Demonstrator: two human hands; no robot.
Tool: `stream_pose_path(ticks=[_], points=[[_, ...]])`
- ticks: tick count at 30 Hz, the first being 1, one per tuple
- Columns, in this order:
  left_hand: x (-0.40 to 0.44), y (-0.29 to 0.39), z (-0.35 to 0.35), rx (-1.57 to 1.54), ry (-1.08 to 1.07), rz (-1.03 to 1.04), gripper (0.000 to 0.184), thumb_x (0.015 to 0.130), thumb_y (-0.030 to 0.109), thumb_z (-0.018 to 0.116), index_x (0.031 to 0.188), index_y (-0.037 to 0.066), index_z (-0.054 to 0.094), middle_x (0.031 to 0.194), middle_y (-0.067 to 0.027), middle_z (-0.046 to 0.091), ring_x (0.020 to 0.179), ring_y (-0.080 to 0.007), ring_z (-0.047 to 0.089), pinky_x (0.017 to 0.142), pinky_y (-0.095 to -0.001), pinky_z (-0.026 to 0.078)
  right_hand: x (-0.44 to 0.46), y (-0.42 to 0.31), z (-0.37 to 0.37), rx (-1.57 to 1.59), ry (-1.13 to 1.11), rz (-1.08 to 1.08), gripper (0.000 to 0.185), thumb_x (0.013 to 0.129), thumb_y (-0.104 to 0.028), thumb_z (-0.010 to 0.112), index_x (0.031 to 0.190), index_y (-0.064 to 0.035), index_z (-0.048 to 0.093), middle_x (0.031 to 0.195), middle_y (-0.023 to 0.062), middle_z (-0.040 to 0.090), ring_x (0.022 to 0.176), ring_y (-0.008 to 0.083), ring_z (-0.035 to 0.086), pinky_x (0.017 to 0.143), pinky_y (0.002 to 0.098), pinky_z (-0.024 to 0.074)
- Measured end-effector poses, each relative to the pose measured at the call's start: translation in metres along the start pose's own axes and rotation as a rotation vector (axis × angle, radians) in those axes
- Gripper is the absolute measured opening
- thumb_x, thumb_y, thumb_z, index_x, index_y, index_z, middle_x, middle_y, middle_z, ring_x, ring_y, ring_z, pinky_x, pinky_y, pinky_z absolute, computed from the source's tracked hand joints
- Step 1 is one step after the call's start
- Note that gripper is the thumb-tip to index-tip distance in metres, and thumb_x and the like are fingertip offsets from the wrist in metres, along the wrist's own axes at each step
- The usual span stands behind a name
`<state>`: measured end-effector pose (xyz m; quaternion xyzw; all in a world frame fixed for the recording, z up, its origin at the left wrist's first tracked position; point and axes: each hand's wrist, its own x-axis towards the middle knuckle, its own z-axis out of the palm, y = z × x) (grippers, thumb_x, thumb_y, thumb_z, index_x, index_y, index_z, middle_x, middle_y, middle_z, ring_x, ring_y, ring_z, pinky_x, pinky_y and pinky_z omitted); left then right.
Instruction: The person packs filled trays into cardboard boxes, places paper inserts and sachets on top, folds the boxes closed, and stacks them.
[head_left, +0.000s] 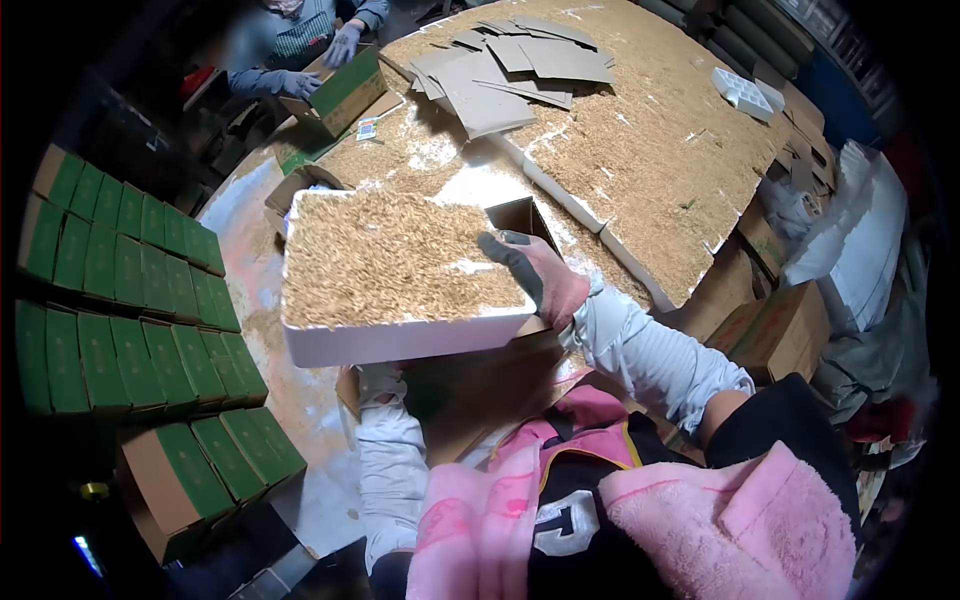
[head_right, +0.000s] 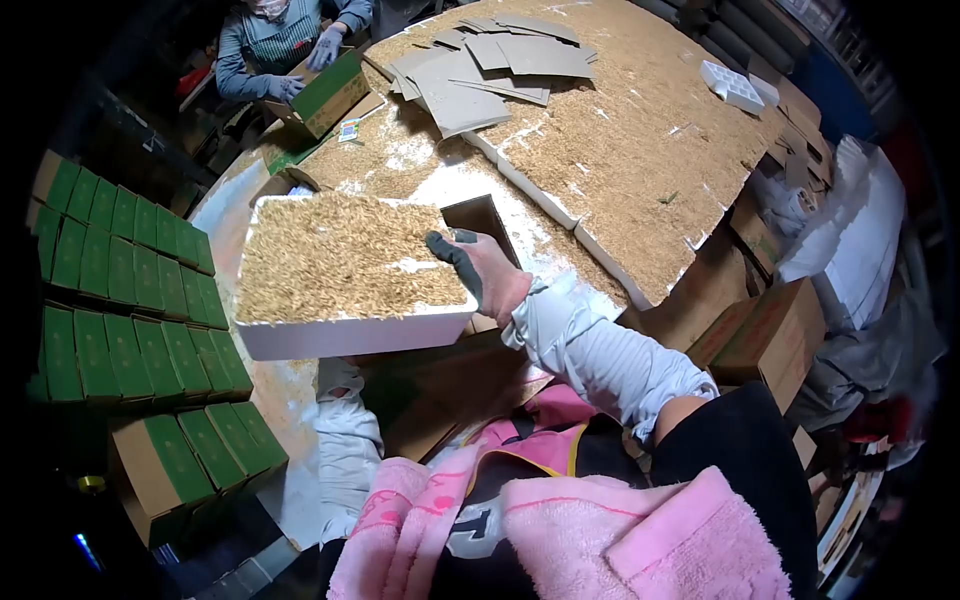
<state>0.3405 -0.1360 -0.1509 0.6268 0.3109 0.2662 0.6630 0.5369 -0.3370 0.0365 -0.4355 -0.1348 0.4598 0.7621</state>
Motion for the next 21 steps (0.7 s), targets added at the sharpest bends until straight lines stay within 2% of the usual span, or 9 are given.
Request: stream_pose_path(ticks=[4,7,10,11,14,15,19,20,21], points=[[-0.021,0.06,0.001,-0.774,-0.017,-0.418,0.039,0.094,0.019,0.045,0.129,0.001,0.045,0.118,-0.0139,0.058,0.104,-0.0247,0.057,0.092,-0.0312,0.043,0.006,-0.001,-0.072,-0.635,0.215,-0.003,0.038,0.084,-0.032,0.067,0.101,0.0012,0.061,0.078,0.0011,0.056,0.07,0.008,0.045,0.06,0.024,0.0395],[-0.017,0.051,0.017,0.128,0.111,0.139,0.043,0.091,0.005,0.047,0.133,0.001,0.042,0.117,-0.0101,0.058,0.101,-0.0146,0.055,0.089,-0.0258,0.042,-0.011,-0.004,-0.073,-0.684,0.37,-0.003,0.046,0.086,-0.025,0.062,0.12,0.003,0.05,0.09,0.0073,0.057,0.075,0.0103,0.048,0.063,0.0251,0.0419],[-0.02,0.043,0.012,0.059,0.161,0.031,0.047,0.088,0.001,0.047,0.134,0.0,0.041,0.118,-0.0099,0.057,0.099,-0.0173,0.055,0.089,-0.0279,0.042,-0.015,0.022,-0.095,-1.064,0.336,-0.286,0.052,0.085,-0.019,0.059,0.131,-0.0008,0.043,0.108,0.0187,0.059,0.093,0.0236,0.058,0.082,0.03,0.0448],[-0.022,0.047,0.012,0.062,0.173,0.047,0.047,0.088,0.001,0.048,0.134,0.0,0.041,0.117,-0.0104,0.057,0.098,-0.0184,0.056,0.089,-0.0286,0.043,-0.02,0.012,-0.079,-1.165,0.332,-0.144,0.053,0.084,-0.021,0.059,0.13,0.0013,0.043,0.119,0.0249,0.054,0.107,0.0323,0.055,0.093,0.0343,0.0407],[-0.034,0.069,0.038,0.376,0.207,0.127,0.047,0.089,0.006,0.049,0.134,0.002,0.04,0.111,-0.0131,0.059,0.095,-0.0217,0.058,0.085,-0.0309,0.044,0.007,0.035,-0.103,-1.474,0.289,-0.029,0.053,0.083,-0.024,0.058,0.126,0.0053,0.045,0.117,0.0264,0.055,0.112,0.0369,0.05,0.098,0.0363,0.0378],[-0.04,0.09,0.052,0.483,0.171,0.078,0.047,0.09,0.015,0.049,0.135,0.005,0.039,0.103,-0.018,0.061,0.091,-0.0286,0.061,0.08,-0.0358,0.046,0.004,0.036,-0.097,-1.708,0.292,-0.207,0.043,0.083,-0.022,0.058,0.117,0.0033,0.053,0.107,0.0214,0.061,0.103,0.0341,0.057,0.091,0.0377,0.044],[-0.044,0.073,0.079,0.714,0.213,0.09,0.049,0.09,0.02,0.047,0.136,0.008,0.037,0.097,-0.0201,0.063,0.083,-0.0359,0.062,0.072,-0.0427,0.048,0.006,0.03,-0.065,-2.545,-0.35,0.151,0.019,0.081,-0.019,0.054,0.086,-0.0063,0.067,0.085,0.0079,0.064,0.075,0.0243,0.061,0.059,0.0416,0.047],[-0.045,0.073,0.08,0.682,0.205,0.062,0.049,0.089,0.019,0.048,0.136,0.007,0.037,0.098,-0.0201,0.063,0.083,-0.0358,0.062,0.072,-0.0427,0.048,0.009,0.036,-0.056,-2.624,-0.35,0.077,0.017,0.08,-0.019,0.054,0.081,-0.0094,0.068,0.088,0.0087,0.064,0.078,0.0241,0.059,0.064,0.0416,0.0442],[-0.047,0.082,0.09,0.646,0.208,0.033,0.05,0.089,0.018,0.049,0.136,0.006,0.037,0.098,-0.02,0.063,0.083,-0.0357,0.062,0.072,-0.0427,0.048,0.008,0.036,-0.043,-2.549,-0.297,-0.373,0.019,0.079,-0.02,0.055,0.087,-0.0096,0.067,0.098,0.0106,0.062,0.085,0.0243,0.055,0.072,0.0443,0.0419]])
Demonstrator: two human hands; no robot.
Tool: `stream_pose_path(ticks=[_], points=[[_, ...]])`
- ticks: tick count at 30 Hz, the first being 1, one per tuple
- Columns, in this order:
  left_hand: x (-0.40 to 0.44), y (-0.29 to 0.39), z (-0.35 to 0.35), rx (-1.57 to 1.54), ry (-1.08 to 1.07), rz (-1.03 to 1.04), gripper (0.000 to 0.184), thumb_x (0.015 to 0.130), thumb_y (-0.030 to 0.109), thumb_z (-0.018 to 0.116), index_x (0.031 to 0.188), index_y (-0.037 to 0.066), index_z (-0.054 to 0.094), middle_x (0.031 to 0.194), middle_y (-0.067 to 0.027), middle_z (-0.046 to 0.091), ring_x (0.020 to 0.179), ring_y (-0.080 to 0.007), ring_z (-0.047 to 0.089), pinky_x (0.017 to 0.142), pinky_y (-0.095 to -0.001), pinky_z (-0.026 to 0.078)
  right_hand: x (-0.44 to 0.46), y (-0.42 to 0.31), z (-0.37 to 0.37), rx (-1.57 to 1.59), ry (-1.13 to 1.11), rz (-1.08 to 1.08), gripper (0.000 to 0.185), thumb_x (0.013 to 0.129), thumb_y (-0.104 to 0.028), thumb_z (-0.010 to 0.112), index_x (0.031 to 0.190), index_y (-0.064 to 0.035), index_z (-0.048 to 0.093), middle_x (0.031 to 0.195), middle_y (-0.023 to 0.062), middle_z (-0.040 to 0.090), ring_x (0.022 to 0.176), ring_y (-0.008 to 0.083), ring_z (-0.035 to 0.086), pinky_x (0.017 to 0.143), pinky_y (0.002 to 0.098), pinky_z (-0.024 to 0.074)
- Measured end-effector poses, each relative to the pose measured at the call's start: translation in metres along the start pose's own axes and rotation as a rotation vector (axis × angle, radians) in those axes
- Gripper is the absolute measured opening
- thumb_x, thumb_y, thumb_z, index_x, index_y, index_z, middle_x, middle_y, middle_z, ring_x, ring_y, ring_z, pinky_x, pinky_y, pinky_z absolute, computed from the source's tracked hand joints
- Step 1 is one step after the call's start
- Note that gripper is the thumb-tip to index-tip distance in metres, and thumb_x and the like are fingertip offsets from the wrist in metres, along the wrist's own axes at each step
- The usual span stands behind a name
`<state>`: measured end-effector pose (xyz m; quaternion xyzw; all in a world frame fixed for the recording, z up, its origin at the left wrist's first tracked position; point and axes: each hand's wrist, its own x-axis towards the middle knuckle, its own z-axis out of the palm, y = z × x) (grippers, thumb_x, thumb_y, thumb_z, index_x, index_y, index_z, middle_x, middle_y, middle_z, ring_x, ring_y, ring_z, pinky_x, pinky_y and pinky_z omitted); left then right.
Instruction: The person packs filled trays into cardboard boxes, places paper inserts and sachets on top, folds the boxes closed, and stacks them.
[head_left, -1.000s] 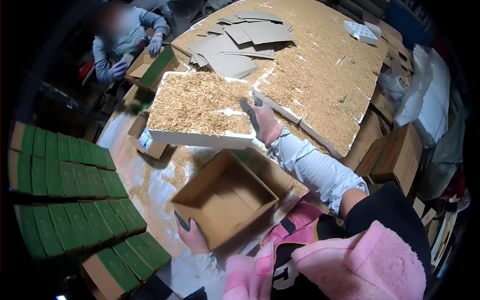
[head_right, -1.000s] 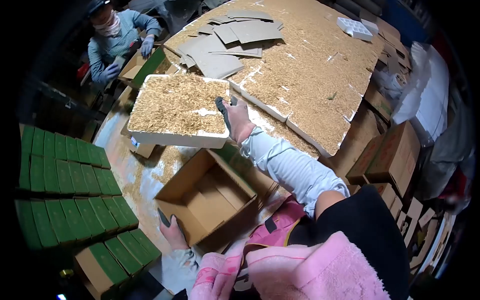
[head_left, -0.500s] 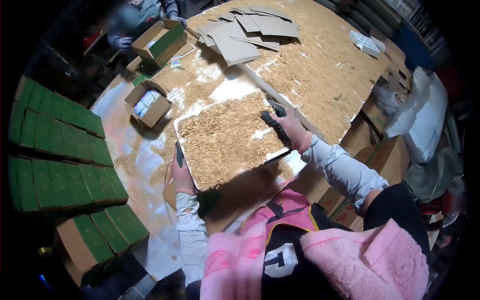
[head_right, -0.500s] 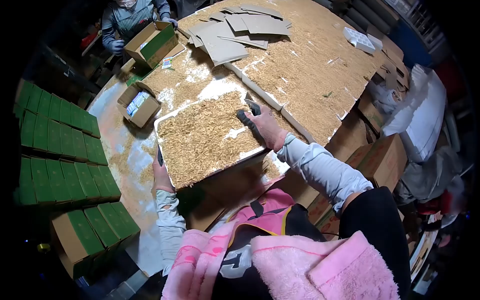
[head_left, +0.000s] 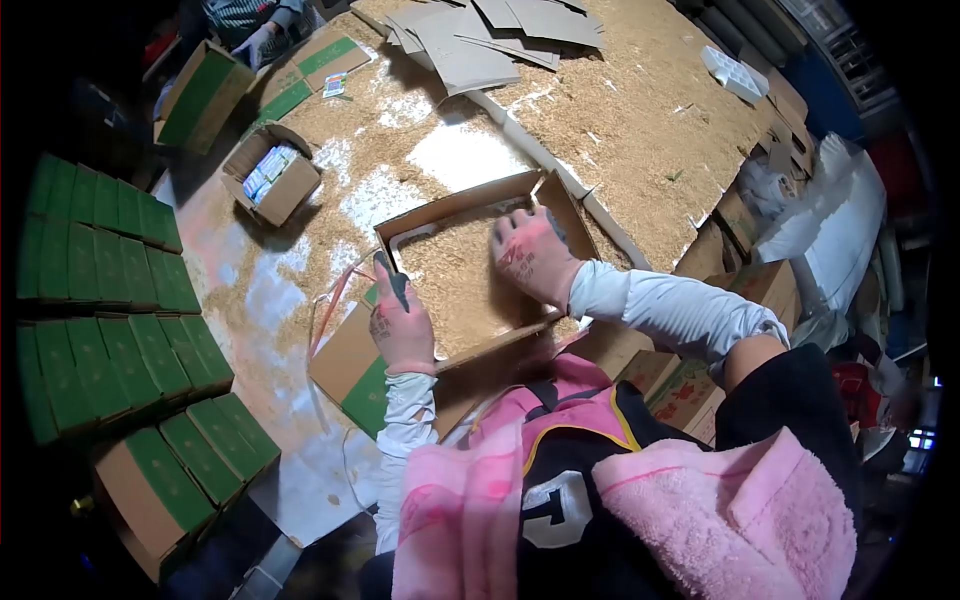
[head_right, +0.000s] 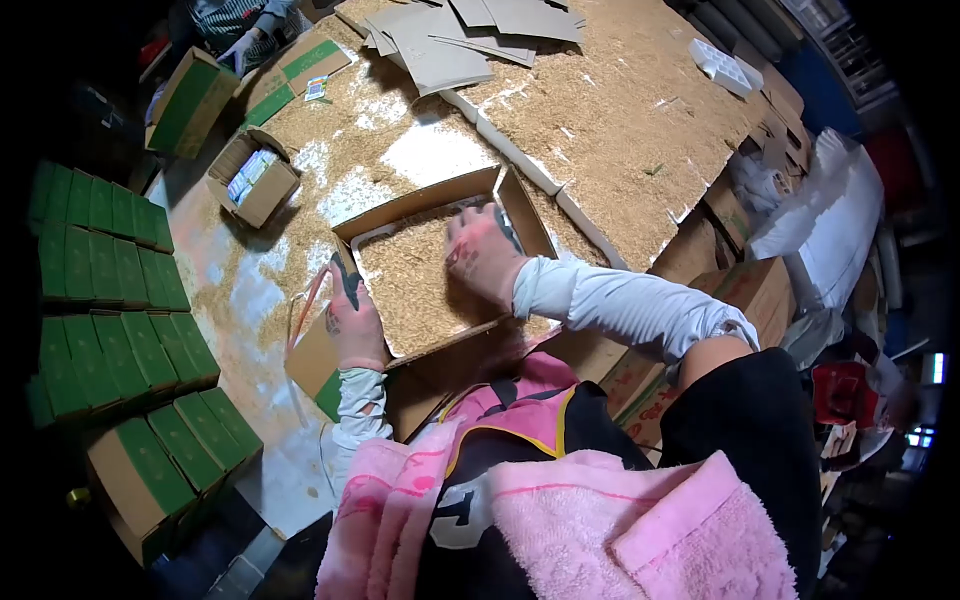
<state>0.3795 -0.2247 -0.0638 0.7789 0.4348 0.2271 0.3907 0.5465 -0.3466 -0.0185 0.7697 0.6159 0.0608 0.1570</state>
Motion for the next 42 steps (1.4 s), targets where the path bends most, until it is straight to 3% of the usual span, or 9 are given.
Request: stream_pose_path(ticks=[2,7,9,12,18,22,28,35,42], points=[[-0.006,0.023,-0.007,0.04,-0.045,-0.076,0.05,0.088,0.016,0.049,0.135,0.005,0.038,0.101,-0.0209,0.062,0.087,-0.0352,0.062,0.074,-0.0412,0.047,0.02,-0.009,-0.011,0.163,0.419,-0.216,0.038,0.08,-0.032,0.056,0.113,-0.0132,0.059,0.121,0.015,0.051,0.115,0.0334,0.045,0.09,0.0563,0.0365],[0.02,-0.007,-0.018,-0.352,0.045,-0.086,0.041,0.088,0.019,0.053,0.124,-0.001,0.05,0.11,-0.0166,0.062,0.097,-0.0249,0.061,0.081,-0.0344,0.047,0.029,-0.033,0.04,0.417,-0.093,-0.492,0.073,0.074,-0.058,0.058,0.137,-0.0301,0.034,0.148,0.0105,0.02,0.132,0.0394,0.024,0.089,0.0776,0.0188],[0.061,-0.039,-0.022,-0.747,0.086,-0.378,0.035,0.089,0.02,0.053,0.114,-0.005,0.056,0.108,-0.0153,0.063,0.096,-0.0216,0.06,0.084,-0.0325,0.045,0.031,-0.037,0.043,0.465,-0.078,-0.481,0.072,0.075,-0.059,0.057,0.136,-0.0281,0.036,0.148,0.0102,0.02,0.133,0.0392,0.024,0.09,0.0766,0.0191],[0.138,-0.111,-0.025,-0.042,0.066,-0.416,0.036,0.088,0.021,0.053,0.111,-0.006,0.056,0.092,-0.0193,0.062,0.087,-0.0307,0.058,0.08,-0.0345,0.045,0.031,-0.025,0.043,0.539,-0.136,-0.498,0.074,0.073,-0.058,0.059,0.135,-0.0246,0.038,0.148,0.0099,0.02,0.134,0.0377,0.022,0.091,0.0747,0.0196],[0.2,-0.074,0.004,-0.479,0.174,-0.059,0.024,0.087,0.008,0.053,0.106,-0.005,0.059,0.095,-0.0124,0.063,0.086,-0.0231,0.06,0.079,-0.0325,0.047,0.085,0.113,-0.029,1.245,-0.535,-0.467,0.048,0.086,-0.042,0.055,0.124,-0.0141,0.048,0.127,0.0071,0.048,0.12,0.0307,0.042,0.09,0.0497,0.0418],[0.276,-0.025,-0.003,0.055,0.274,0.185,0.022,0.084,0.015,0.058,0.099,-0.001,0.062,0.093,-0.0139,0.064,0.084,-0.0269,0.061,0.075,-0.0337,0.047,0.243,0.185,0.067,0.009,0.487,0.043,0.052,0.074,-0.035,0.066,0.119,-0.0128,0.05,0.119,0.0134,0.049,0.109,0.0277,0.046,0.088,0.0431,0.0389],[0.399,-0.118,-0.084,0.531,0.324,-0.197,0.041,0.078,0.04,0.061,0.084,0.001,0.066,0.084,-0.0204,0.065,0.082,-0.0347,0.063,0.073,-0.0433,0.048,0.299,0.224,0.119,0.153,0.551,0.047,0.02,0.075,-0.016,0.06,0.095,-0.0125,0.061,0.088,0.0047,0.059,0.09,0.0245,0.057,0.069,0.0359,0.0463],[0.438,-0.164,-0.019,0.968,-0.099,-0.162,0.036,0.079,0.034,0.064,0.104,0.008,0.06,0.108,-0.0138,0.062,0.101,-0.0293,0.06,0.087,-0.0381,0.047,0.249,0.204,0.028,0.538,0.705,-0.115,0.04,0.067,-0.001,0.066,0.106,-0.0085,0.06,0.102,0.0118,0.061,0.089,0.0315,0.058,0.072,0.0381,0.049],[0.408,-0.171,-0.014,0.917,0.076,-0.106,0.035,0.076,0.027,0.069,0.102,0.006,0.06,0.099,-0.0141,0.064,0.095,-0.0275,0.061,0.083,-0.0381,0.049,0.203,0.189,0.024,0.893,0.749,0.085,0.034,0.073,0.003,0.064,0.107,-0.0026,0.06,0.101,0.0174,0.062,0.087,0.0315,0.062,0.074,0.0343,0.0503]])
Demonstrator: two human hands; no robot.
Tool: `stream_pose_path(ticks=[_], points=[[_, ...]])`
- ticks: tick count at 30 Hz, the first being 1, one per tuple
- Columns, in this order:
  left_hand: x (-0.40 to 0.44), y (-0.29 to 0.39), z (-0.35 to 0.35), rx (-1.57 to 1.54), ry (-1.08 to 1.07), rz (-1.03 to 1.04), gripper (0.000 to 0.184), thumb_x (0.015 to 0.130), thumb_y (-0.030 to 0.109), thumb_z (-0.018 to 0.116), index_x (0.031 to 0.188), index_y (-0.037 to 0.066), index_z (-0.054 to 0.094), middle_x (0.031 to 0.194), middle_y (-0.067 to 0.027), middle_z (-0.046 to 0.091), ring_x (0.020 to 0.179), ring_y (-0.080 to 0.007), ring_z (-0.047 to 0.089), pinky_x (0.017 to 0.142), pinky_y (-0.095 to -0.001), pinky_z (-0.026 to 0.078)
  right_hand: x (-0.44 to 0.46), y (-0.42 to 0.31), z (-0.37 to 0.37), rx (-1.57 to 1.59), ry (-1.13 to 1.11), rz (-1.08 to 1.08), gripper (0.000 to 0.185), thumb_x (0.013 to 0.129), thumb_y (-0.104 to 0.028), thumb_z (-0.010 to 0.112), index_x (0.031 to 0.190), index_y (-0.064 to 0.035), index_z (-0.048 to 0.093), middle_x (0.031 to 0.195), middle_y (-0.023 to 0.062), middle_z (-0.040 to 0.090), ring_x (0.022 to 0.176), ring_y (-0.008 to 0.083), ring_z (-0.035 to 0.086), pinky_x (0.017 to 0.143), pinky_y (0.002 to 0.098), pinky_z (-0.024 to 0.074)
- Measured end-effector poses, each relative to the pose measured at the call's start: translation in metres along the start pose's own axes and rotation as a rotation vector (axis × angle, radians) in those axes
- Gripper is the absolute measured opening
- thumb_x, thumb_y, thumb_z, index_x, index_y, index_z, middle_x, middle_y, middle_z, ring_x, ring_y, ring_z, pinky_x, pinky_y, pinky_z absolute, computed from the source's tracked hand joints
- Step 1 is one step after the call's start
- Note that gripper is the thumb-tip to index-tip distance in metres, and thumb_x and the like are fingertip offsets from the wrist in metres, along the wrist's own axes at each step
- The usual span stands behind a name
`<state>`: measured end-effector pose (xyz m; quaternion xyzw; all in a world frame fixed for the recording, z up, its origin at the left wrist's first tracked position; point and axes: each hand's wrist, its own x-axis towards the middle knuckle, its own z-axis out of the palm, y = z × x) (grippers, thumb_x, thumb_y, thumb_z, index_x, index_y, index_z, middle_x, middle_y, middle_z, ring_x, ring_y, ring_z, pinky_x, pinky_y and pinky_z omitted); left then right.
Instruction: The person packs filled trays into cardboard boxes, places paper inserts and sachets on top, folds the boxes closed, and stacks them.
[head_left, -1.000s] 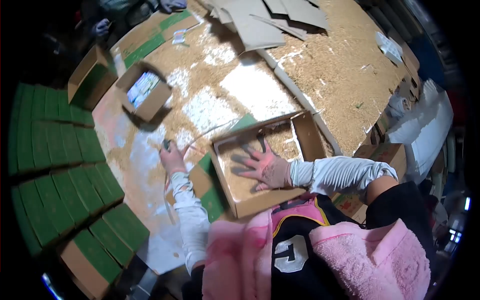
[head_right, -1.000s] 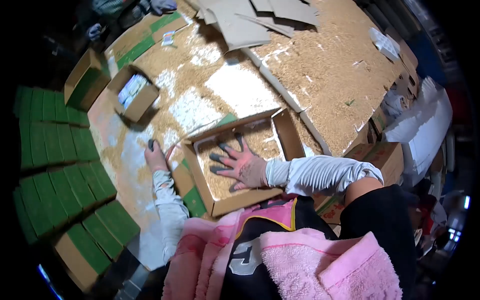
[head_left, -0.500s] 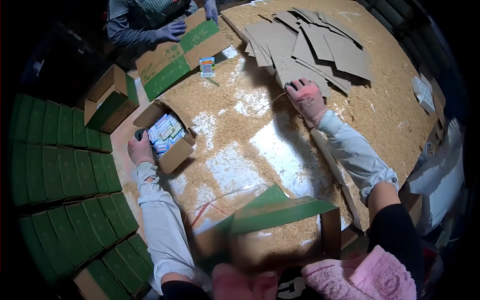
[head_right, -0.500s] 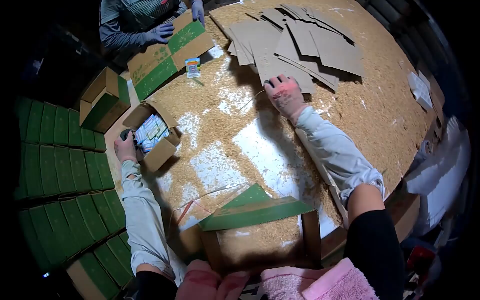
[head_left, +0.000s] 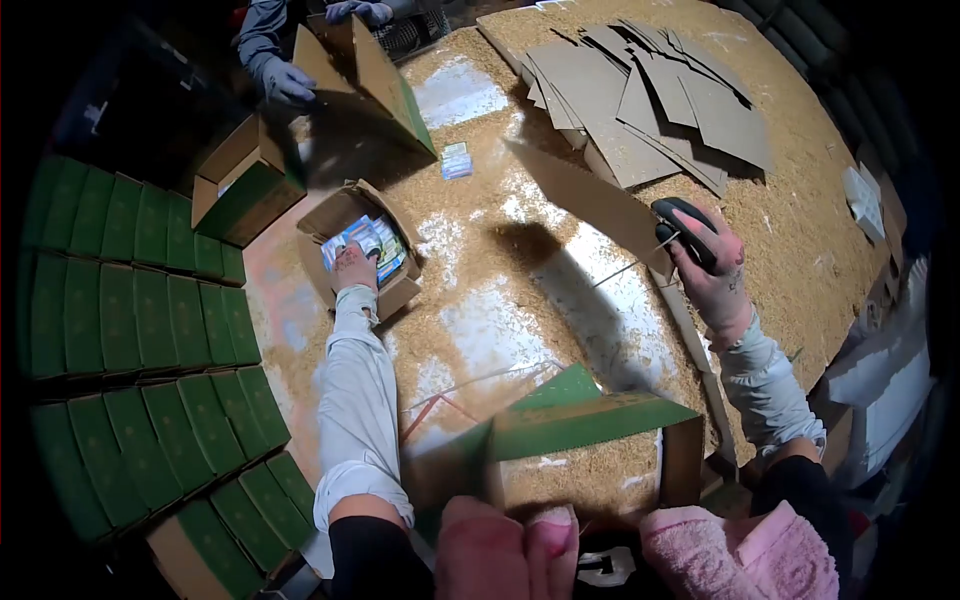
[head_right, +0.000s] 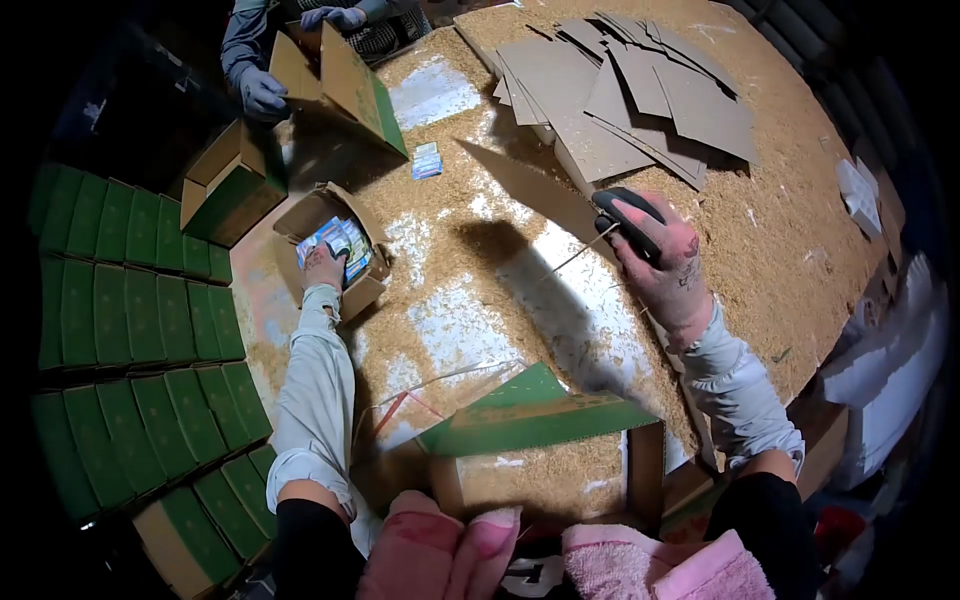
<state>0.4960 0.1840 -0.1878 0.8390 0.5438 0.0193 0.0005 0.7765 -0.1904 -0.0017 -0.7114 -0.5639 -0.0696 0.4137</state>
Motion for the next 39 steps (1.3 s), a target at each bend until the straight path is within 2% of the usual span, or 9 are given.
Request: stream_pose_path(ticks=[10,14,16,18,20,24,32,36,39], points=[[-0.027,-0.014,0.043,-0.222,0.268,0.33,0.016,0.081,0.025,0.057,0.084,0.012,0.064,0.083,-0.007,0.065,0.076,-0.0244,0.062,0.064,-0.034,0.048,-0.043,-0.034,-0.036,0.097,-0.011,0.152,0.031,0.075,0.001,0.063,0.106,-0.0036,0.063,0.099,0.0154,0.063,0.086,0.0278,0.063,0.073,0.0325,0.0503],[-0.098,0.029,-0.173,0.064,0.355,-0.036,0.014,0.08,0.021,0.057,0.081,0.008,0.063,0.084,-0.0116,0.064,0.077,-0.0258,0.061,0.063,-0.0357,0.047,-0.045,-0.046,-0.062,0.175,0.154,0.341,0.023,0.08,-0.003,0.06,0.103,0.0007,0.064,0.099,0.0146,0.064,0.085,0.023,0.063,0.074,0.0299,0.0493],[-0.179,0.065,-0.227,-0.631,0.756,0.384,0.01,0.078,0.015,0.06,0.082,0.006,0.063,0.087,-0.0126,0.063,0.077,-0.0273,0.061,0.064,-0.0372,0.047,-0.048,-0.05,-0.074,0.205,0.308,0.413,0.021,0.081,-0.005,0.061,0.1,0.0018,0.065,0.098,0.0135,0.064,0.083,0.0205,0.063,0.075,0.0295,0.0491],[-0.277,0.112,-0.223,-1.147,0.571,0.592,0.01,0.077,0.009,0.061,0.085,0.004,0.063,0.093,-0.0106,0.063,0.082,-0.0268,0.06,0.07,-0.0365,0.047,-0.049,-0.072,-0.082,0.443,0.478,0.21,0.022,0.082,-0.008,0.06,0.103,-0.0006,0.064,0.098,0.0118,0.063,0.084,0.0226,0.062,0.074,0.0286,0.049],[-0.345,0.132,-0.212,-0.457,0.045,1.081,0.02,0.077,0.008,0.06,0.096,0.006,0.065,0.102,-0.0064,0.064,0.089,-0.0232,0.059,0.077,-0.0349,0.046,-0.064,-0.1,-0.093,0.1,0.325,-0.29,0.026,0.079,-0.01,0.061,0.104,-0.0075,0.064,0.099,0.0086,0.061,0.088,0.0232,0.061,0.074,0.0302,0.0491],[-0.384,0.074,-0.174,-0.289,0.107,0.84,0.032,0.071,0.009,0.062,0.103,0.009,0.062,0.101,-0.0083,0.062,0.092,-0.0225,0.058,0.081,-0.0366,0.044,-0.13,-0.136,-0.115,0.014,-0.242,-0.877,0.032,0.067,-0.014,0.064,0.099,-0.017,0.064,0.099,0.0041,0.06,0.092,0.0209,0.06,0.073,0.0358,0.0496],[-0.413,0.146,-0.148,0.025,-0.101,1.031,0.048,0.066,0.034,0.075,0.105,0.013,0.057,0.095,-0.0098,0.058,0.086,-0.0257,0.058,0.074,-0.0371,0.047,-0.138,-0.121,-0.126,0.17,0.137,-0.086,0.033,0.074,-0.003,0.065,0.107,-0.0072,0.063,0.094,0.0117,0.065,0.078,0.0242,0.064,0.068,0.0313,0.0527],[-0.413,0.15,-0.151,0.112,-0.337,1.002,0.034,0.064,0.028,0.074,0.089,0.01,0.059,0.084,-0.0091,0.061,0.081,-0.0268,0.061,0.07,-0.0362,0.047,-0.146,-0.118,-0.137,0.249,0.213,-0.088,0.031,0.076,-0.001,0.063,0.107,-0.0064,0.064,0.092,0.0109,0.065,0.077,0.0205,0.064,0.067,0.0278,0.0511],[-0.42,0.145,-0.125,0.048,-0.128,1.059,0.02,0.067,0.013,0.068,0.086,0.009,0.06,0.076,-0.008,0.061,0.075,-0.0252,0.062,0.069,-0.0371,0.049,-0.145,-0.116,-0.145,0.357,0.267,0.09,0.025,0.08,-0.003,0.063,0.105,-0.0013,0.065,0.09,0.0075,0.067,0.078,0.0122,0.063,0.07,0.0227,0.05]])
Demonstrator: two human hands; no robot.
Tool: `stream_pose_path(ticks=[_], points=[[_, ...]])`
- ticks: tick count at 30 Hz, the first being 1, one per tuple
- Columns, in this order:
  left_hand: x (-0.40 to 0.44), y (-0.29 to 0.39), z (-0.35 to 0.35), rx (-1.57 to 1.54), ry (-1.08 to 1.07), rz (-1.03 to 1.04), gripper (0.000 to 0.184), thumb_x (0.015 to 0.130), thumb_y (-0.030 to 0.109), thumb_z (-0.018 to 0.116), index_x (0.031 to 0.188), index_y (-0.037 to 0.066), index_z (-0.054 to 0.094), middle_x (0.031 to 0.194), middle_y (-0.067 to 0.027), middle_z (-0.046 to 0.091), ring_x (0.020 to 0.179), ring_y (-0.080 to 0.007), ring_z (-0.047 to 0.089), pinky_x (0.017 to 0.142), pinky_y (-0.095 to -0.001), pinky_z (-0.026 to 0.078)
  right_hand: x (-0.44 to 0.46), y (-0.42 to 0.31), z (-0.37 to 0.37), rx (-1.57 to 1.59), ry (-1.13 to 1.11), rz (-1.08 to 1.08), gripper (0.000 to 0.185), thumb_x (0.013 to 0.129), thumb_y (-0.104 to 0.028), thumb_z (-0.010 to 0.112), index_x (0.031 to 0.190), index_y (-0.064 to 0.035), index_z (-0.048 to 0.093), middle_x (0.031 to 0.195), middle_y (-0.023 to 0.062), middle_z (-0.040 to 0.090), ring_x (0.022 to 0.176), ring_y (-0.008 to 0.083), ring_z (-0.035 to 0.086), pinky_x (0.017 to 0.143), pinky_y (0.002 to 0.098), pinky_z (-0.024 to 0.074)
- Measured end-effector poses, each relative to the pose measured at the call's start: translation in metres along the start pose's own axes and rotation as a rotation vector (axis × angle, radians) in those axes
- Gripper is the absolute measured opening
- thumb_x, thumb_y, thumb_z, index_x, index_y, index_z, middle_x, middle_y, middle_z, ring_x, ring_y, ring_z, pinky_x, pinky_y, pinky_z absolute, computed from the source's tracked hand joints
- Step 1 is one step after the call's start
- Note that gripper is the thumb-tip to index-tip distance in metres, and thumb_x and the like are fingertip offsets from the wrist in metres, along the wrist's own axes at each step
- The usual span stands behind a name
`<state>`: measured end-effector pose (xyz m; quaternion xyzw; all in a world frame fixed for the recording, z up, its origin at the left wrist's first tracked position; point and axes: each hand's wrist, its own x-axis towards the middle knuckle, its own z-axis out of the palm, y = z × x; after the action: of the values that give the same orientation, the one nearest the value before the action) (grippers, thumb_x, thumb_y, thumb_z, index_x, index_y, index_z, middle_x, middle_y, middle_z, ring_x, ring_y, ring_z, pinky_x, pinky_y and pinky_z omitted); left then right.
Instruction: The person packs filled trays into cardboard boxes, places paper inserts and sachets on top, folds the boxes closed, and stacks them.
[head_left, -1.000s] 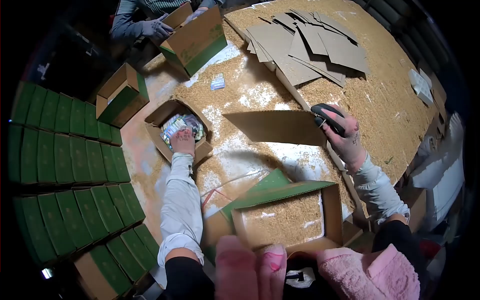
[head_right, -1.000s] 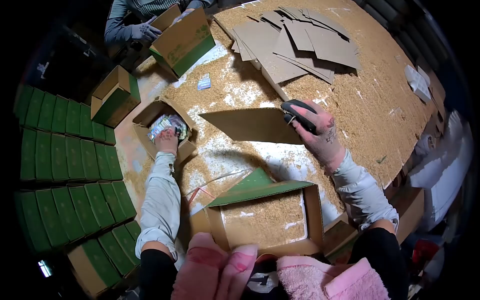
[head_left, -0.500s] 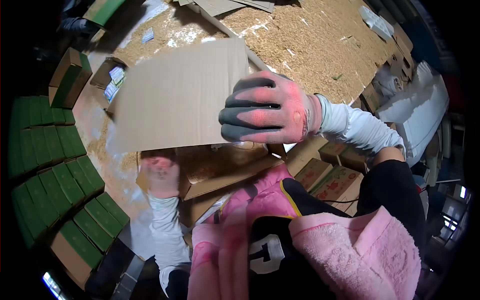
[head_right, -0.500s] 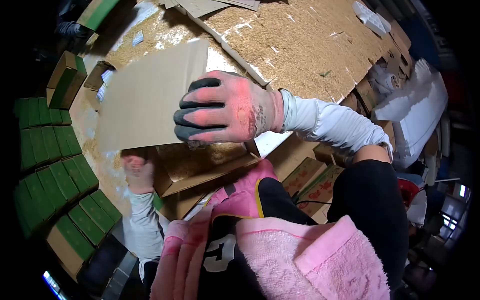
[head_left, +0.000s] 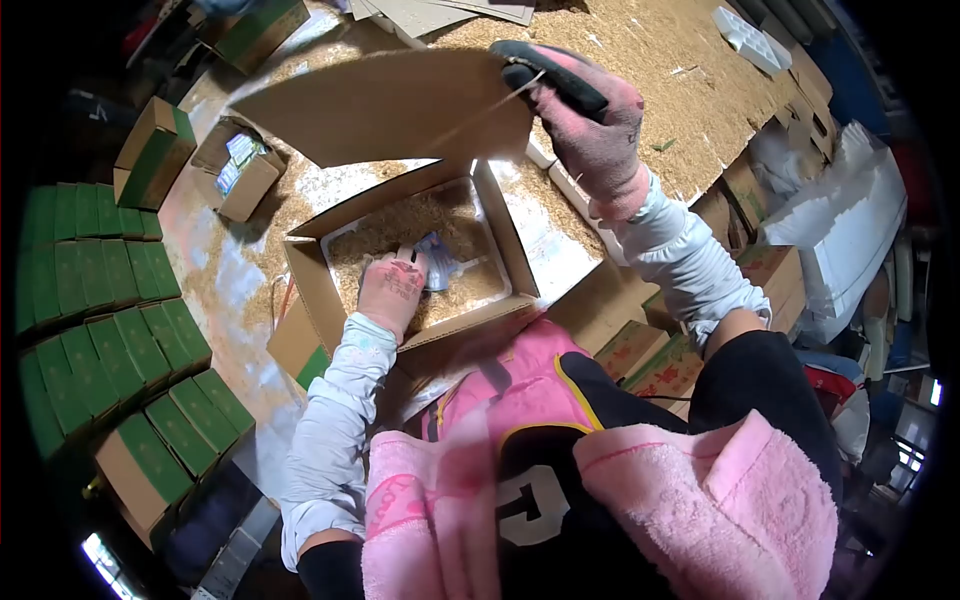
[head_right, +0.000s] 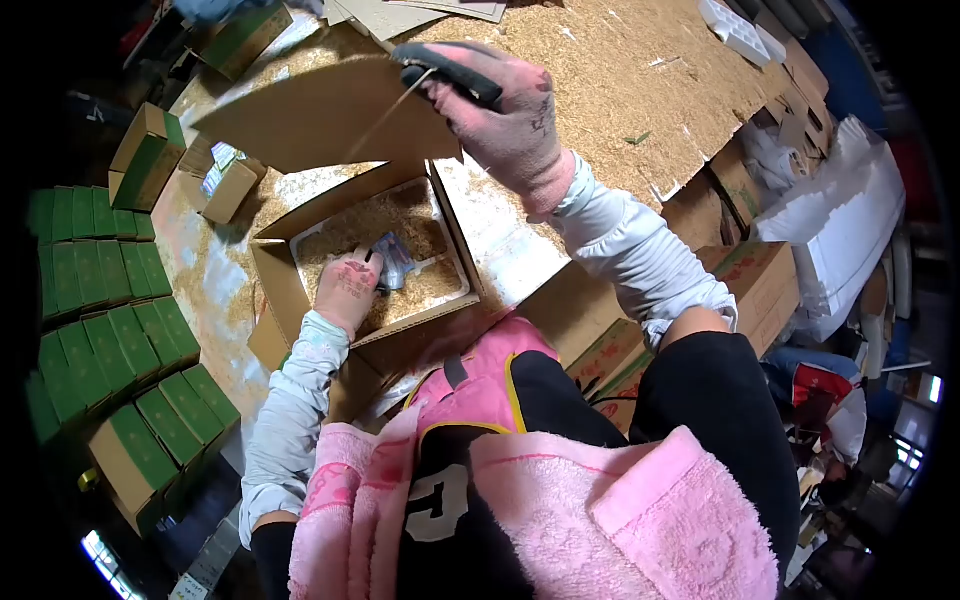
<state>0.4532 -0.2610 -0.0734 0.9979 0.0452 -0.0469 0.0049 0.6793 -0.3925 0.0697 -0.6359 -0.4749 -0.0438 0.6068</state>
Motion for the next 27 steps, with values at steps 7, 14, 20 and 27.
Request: stream_pose_path(ticks=[7,14,20,27], points=[[-0.053,-0.021,-0.067,-0.255,0.434,-0.203,0.026,0.066,0.022,0.071,0.09,0.014,0.068,0.085,-0.0099,0.066,0.074,-0.0252,0.063,0.065,-0.0351,0.051,0.007,-0.034,-0.017,-0.18,-0.096,-0.737,0.029,0.072,-0.008,0.065,0.101,-0.004,0.062,0.099,0.013,0.063,0.087,0.0284,0.063,0.076,0.0361,0.052],[-0.102,-0.102,-0.04,-0.5,0.271,-0.418,0.032,0.087,0.016,0.054,0.115,0.002,0.058,0.112,-0.015,0.061,0.106,-0.0293,0.056,0.09,-0.0359,0.044,-0.036,-0.011,0.022,-0.028,-0.57,-0.854,0.027,0.075,-0.014,0.061,0.101,-0.0108,0.062,0.095,0.0066,0.06,0.083,0.0216,0.061,0.069,0.0339,0.052],[-0.045,-0.043,-0.067,-0.803,0.265,-0.393,0.017,0.076,0.012,0.064,0.089,0.002,0.065,0.073,-0.0128,0.064,0.062,-0.0263,0.062,0.06,-0.0337,0.048,0.003,-0.013,0.001,0.053,-0.139,-0.108,0.035,0.069,0.001,0.065,0.104,-0.0067,0.065,0.091,0.0124,0.067,0.071,0.0235,0.066,0.061,0.0274,0.053],[-0.088,-0.125,-0.076,-1.353,0.962,-0.938,0.015,0.081,0.011,0.059,0.087,-0.002,0.065,0.063,-0.0049,0.061,0.048,-0.013,0.054,0.044,-0.0248,0.039,-0.005,-0.03,0.013,0.045,-0.455,-0.861,0.021,0.076,-0.015,0.059,0.095,-0.0041,0.061,0.095,0.009,0.061,0.088,0.0285,0.062,0.079,0.0402,0.052]])
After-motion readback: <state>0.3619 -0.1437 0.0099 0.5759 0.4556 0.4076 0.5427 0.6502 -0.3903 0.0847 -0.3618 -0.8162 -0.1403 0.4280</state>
